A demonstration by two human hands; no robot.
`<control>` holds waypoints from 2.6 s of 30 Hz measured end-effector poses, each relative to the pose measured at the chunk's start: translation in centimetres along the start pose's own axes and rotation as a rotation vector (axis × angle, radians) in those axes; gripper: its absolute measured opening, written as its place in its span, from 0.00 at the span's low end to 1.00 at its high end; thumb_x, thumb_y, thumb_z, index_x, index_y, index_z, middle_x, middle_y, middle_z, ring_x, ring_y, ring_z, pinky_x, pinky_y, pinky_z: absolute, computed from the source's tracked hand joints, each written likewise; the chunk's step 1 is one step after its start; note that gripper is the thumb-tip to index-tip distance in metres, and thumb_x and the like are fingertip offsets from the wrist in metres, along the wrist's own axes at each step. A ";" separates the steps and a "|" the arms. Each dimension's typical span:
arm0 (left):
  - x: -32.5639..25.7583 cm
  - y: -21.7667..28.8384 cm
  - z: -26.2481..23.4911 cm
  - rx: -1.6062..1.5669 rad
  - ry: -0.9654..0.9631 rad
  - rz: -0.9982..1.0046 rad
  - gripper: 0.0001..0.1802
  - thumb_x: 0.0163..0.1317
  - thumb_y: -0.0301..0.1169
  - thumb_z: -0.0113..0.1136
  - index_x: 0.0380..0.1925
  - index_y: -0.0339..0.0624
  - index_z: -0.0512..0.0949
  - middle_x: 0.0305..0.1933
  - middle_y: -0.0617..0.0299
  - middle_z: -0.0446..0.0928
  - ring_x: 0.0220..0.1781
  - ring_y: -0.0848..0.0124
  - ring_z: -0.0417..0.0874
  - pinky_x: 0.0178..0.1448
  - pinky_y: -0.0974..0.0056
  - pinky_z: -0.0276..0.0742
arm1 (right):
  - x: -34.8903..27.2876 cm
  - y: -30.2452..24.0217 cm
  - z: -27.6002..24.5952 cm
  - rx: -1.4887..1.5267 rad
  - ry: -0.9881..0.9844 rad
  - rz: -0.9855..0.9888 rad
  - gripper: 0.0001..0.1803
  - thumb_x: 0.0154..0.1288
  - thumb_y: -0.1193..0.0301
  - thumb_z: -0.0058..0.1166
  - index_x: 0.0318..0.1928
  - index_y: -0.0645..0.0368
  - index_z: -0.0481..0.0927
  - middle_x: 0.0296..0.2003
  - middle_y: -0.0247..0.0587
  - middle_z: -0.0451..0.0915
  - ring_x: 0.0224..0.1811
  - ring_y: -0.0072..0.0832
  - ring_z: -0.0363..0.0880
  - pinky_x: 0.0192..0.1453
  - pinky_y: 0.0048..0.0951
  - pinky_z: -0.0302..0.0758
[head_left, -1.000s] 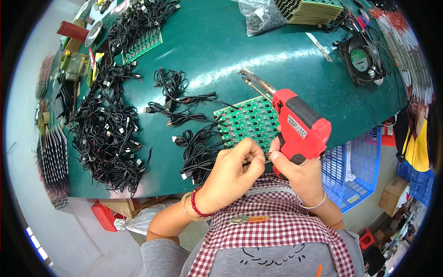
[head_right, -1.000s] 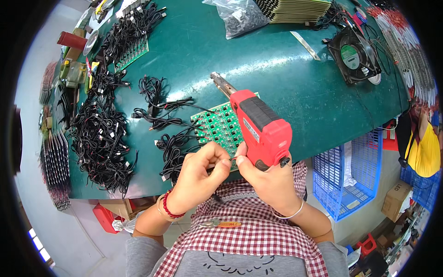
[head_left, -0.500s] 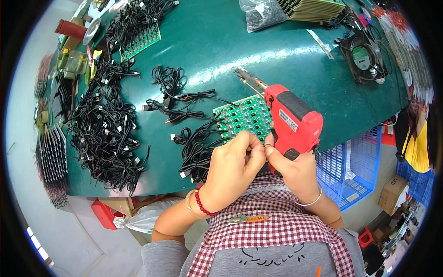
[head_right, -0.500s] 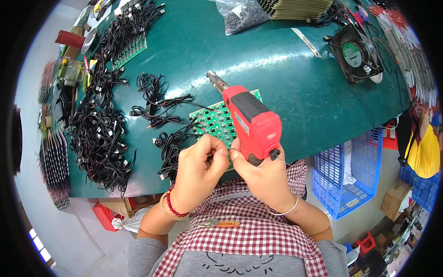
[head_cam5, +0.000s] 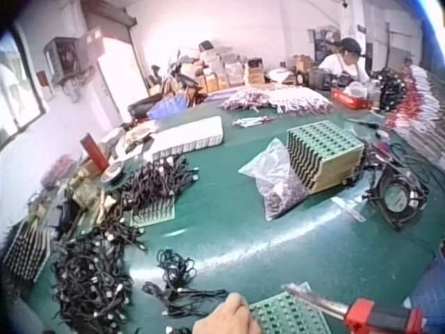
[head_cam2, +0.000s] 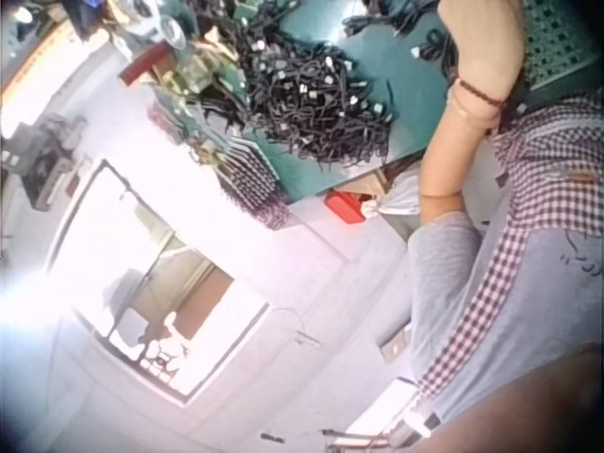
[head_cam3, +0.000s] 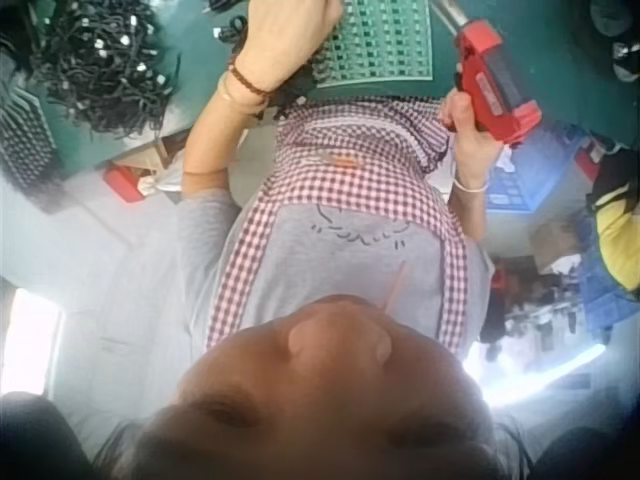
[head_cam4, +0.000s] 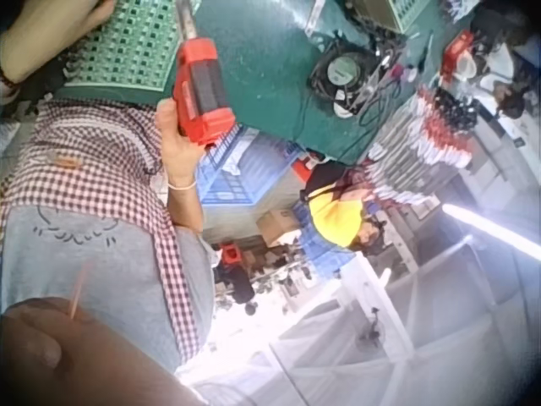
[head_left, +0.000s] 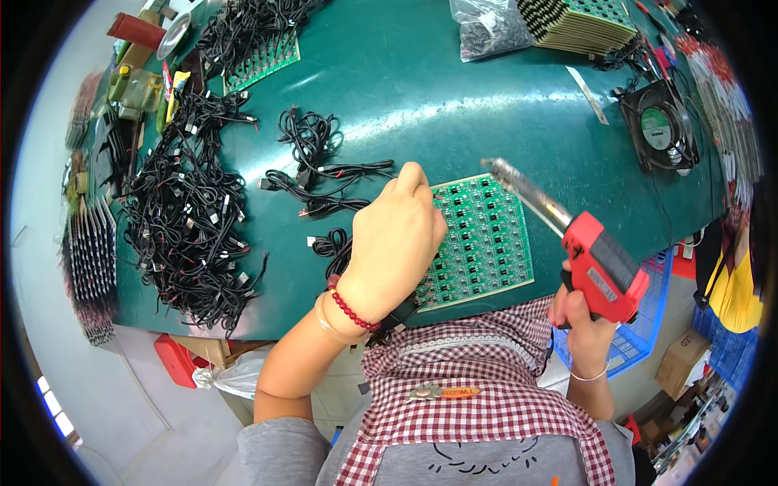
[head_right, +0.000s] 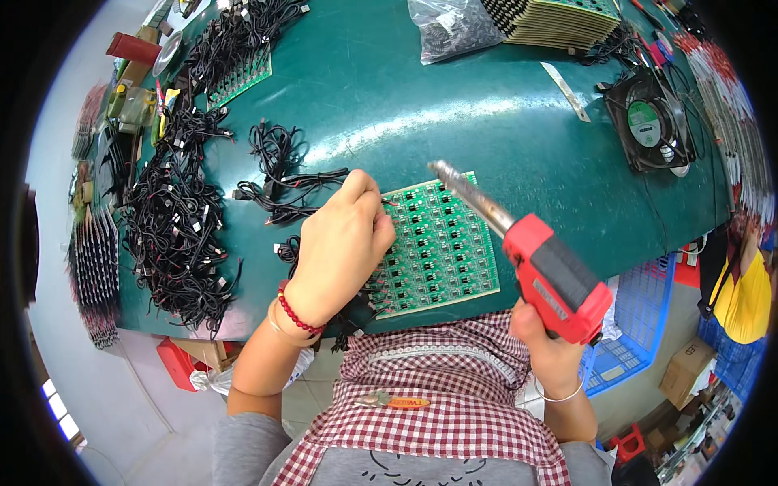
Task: The person solders electronic components and wire harnesses onto a printed circuit board using a soldering iron.
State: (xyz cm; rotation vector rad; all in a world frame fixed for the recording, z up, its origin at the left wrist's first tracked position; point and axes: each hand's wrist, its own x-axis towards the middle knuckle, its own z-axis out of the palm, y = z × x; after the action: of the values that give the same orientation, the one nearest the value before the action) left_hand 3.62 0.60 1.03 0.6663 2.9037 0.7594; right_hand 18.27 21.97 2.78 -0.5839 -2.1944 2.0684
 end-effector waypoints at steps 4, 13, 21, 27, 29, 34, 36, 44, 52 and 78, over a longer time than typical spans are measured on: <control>0.3 -0.4 0.3 0.025 -0.025 0.011 0.05 0.54 0.25 0.56 0.27 0.33 0.75 0.37 0.56 0.70 0.30 0.55 0.79 0.32 0.55 0.76 | -1.0 1.6 -1.1 -0.093 -0.114 -0.005 0.24 0.66 0.64 0.57 0.54 0.70 0.70 0.20 0.36 0.71 0.19 0.20 0.68 0.25 0.23 0.68; 0.8 -0.5 0.5 -0.010 -0.025 -0.005 0.06 0.52 0.23 0.57 0.23 0.30 0.74 0.37 0.52 0.70 0.27 0.52 0.79 0.33 0.54 0.77 | -1.2 2.3 -0.9 -0.112 -0.157 0.164 0.18 0.60 0.71 0.63 0.49 0.64 0.78 0.40 0.37 0.81 0.40 0.25 0.77 0.45 0.29 0.75; 1.5 -1.0 0.5 0.011 -0.097 -0.013 0.06 0.51 0.23 0.56 0.21 0.30 0.73 0.35 0.50 0.70 0.27 0.50 0.79 0.33 0.53 0.78 | -1.2 2.3 -0.9 -0.128 -0.187 0.187 0.16 0.59 0.71 0.63 0.47 0.62 0.79 0.40 0.38 0.80 0.40 0.27 0.78 0.44 0.30 0.74; 1.6 -0.9 0.5 0.005 -0.112 -0.035 0.06 0.51 0.23 0.56 0.20 0.30 0.73 0.35 0.50 0.70 0.28 0.49 0.79 0.35 0.52 0.77 | -1.0 2.0 -0.2 -0.158 -0.176 0.149 0.15 0.59 0.72 0.63 0.46 0.62 0.79 0.40 0.39 0.79 0.40 0.28 0.77 0.43 0.30 0.74; 1.6 -0.8 0.5 0.004 -0.125 -0.041 0.07 0.51 0.23 0.56 0.20 0.30 0.73 0.35 0.49 0.70 0.28 0.49 0.79 0.35 0.52 0.77 | -1.2 2.2 -0.2 -0.167 -0.173 0.151 0.15 0.59 0.73 0.63 0.46 0.62 0.79 0.40 0.39 0.78 0.40 0.28 0.77 0.43 0.30 0.74; 1.5 -0.8 0.6 0.001 -0.114 -0.044 0.07 0.52 0.24 0.56 0.20 0.29 0.73 0.35 0.49 0.70 0.28 0.49 0.79 0.35 0.51 0.78 | -1.9 2.7 -1.1 -0.029 -0.166 0.191 0.15 0.59 0.74 0.63 0.47 0.63 0.79 0.38 0.36 0.79 0.37 0.23 0.77 0.41 0.27 0.74; 1.5 -0.7 0.5 0.001 -0.110 -0.052 0.07 0.52 0.23 0.56 0.20 0.29 0.73 0.35 0.49 0.70 0.28 0.49 0.79 0.35 0.51 0.78 | -1.9 2.6 -1.1 -0.021 -0.152 0.200 0.15 0.59 0.74 0.63 0.47 0.63 0.79 0.38 0.35 0.79 0.37 0.22 0.77 0.41 0.26 0.75; 1.4 -0.7 0.6 -0.001 -0.118 -0.047 0.06 0.52 0.23 0.56 0.22 0.29 0.73 0.36 0.49 0.70 0.28 0.49 0.79 0.35 0.51 0.78 | -2.3 3.0 -1.1 -0.072 -0.098 0.188 0.17 0.59 0.73 0.63 0.49 0.63 0.78 0.41 0.37 0.80 0.40 0.24 0.77 0.45 0.27 0.75; 1.5 -0.9 -0.1 0.043 -0.180 0.042 0.06 0.55 0.24 0.55 0.26 0.29 0.73 0.39 0.49 0.70 0.28 0.50 0.79 0.34 0.52 0.78 | -2.2 3.3 -0.9 -0.145 -0.114 0.033 0.19 0.63 0.70 0.57 0.50 0.70 0.72 0.24 0.40 0.74 0.20 0.23 0.71 0.25 0.25 0.69; 1.5 -1.1 0.1 0.046 -0.215 0.149 0.06 0.57 0.24 0.55 0.28 0.30 0.70 0.39 0.49 0.68 0.29 0.52 0.79 0.34 0.53 0.77 | -2.9 4.0 -0.3 -0.122 -0.123 0.111 0.09 0.64 0.71 0.56 0.36 0.65 0.74 0.22 0.36 0.74 0.22 0.21 0.72 0.26 0.24 0.69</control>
State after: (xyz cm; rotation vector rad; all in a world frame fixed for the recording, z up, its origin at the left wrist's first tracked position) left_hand 1.82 0.41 0.48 0.9168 2.7065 0.5936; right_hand 21.90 21.39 -0.55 -0.6181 -2.4232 2.0868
